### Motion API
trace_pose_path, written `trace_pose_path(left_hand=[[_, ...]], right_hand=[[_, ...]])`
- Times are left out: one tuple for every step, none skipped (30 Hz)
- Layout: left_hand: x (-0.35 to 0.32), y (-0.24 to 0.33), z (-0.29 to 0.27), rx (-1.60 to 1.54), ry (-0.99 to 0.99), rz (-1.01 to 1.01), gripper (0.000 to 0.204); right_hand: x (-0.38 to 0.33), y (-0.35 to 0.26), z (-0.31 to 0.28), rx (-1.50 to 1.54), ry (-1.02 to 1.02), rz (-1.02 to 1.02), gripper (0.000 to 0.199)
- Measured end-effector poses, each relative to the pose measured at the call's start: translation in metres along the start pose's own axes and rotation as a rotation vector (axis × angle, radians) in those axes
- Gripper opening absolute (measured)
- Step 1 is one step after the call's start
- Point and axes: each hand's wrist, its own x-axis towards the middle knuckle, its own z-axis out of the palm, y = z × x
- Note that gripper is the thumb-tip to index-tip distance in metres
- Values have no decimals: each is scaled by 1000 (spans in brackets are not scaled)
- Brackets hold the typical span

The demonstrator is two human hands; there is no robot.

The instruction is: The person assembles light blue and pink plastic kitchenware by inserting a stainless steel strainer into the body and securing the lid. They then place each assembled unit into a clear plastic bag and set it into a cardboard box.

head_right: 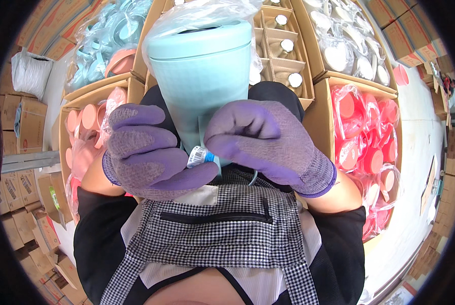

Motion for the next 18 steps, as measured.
trace_pose_path(left_hand=[[0, -2, 0, -17, -17, -14, 37], [0, -2, 2, -24, 24, -41, 36], [0, -2, 2, -11, 2, -22, 35], [0, -1, 2, -33, 51, -81, 34], [0, 0, 1, -34, 36, -93, 32], [0, 3, 0, -24, -7, -165, 31], [0, 4, -1, 18, 27, -152, 29], [-1, 8, -3, 70, 33, -202, 27], [-2, 9, -2, 119, 43, -208, 25], [-2, 12, -3, 167, 52, -215, 23], [-3, 12, 0, 208, 67, -179, 21], [-3, 14, 1, 235, 89, -160, 20], [-4, 14, 5, 269, 116, -119, 20], [-4, 15, 8, 289, 133, -123, 19], [-4, 14, 11, 294, 124, -124, 20], [-2, 14, 14, 300, 112, -83, 23], [-1, 14, 13, 285, 87, -84, 26], [1, 13, 15, 183, 78, -151, 30]], right_hand=[[0, 1, -1, 64, 34, 42, 16], [1, 3, 0, 154, 94, 17, 15], [2, 2, 0, 235, 134, 3, 15], [4, 2, 1, 248, 170, -21, 16], [4, 0, 2, 252, 184, -33, 18], [6, -2, 1, 202, 215, -9, 19], [6, -3, 3, 104, 278, 52, 23], [7, -6, 1, 126, 222, 66, 23], [5, -5, 4, 134, 104, 105, 24], [5, -6, 4, 157, 31, 108, 27], [3, -3, 9, 211, 3, 91, 23], [1, -2, 11, 260, 9, 110, 21], [-1, 3, 17, 344, 51, 111, 19], [-2, 8, 22, 424, 74, 119, 17], [-4, 12, 25, 367, 125, 76, 13], [-4, 17, 28, 324, 157, 9, 13], [-4, 20, 28, 263, 185, -25, 13], [-4, 22, 27, 202, 213, -61, 13]])
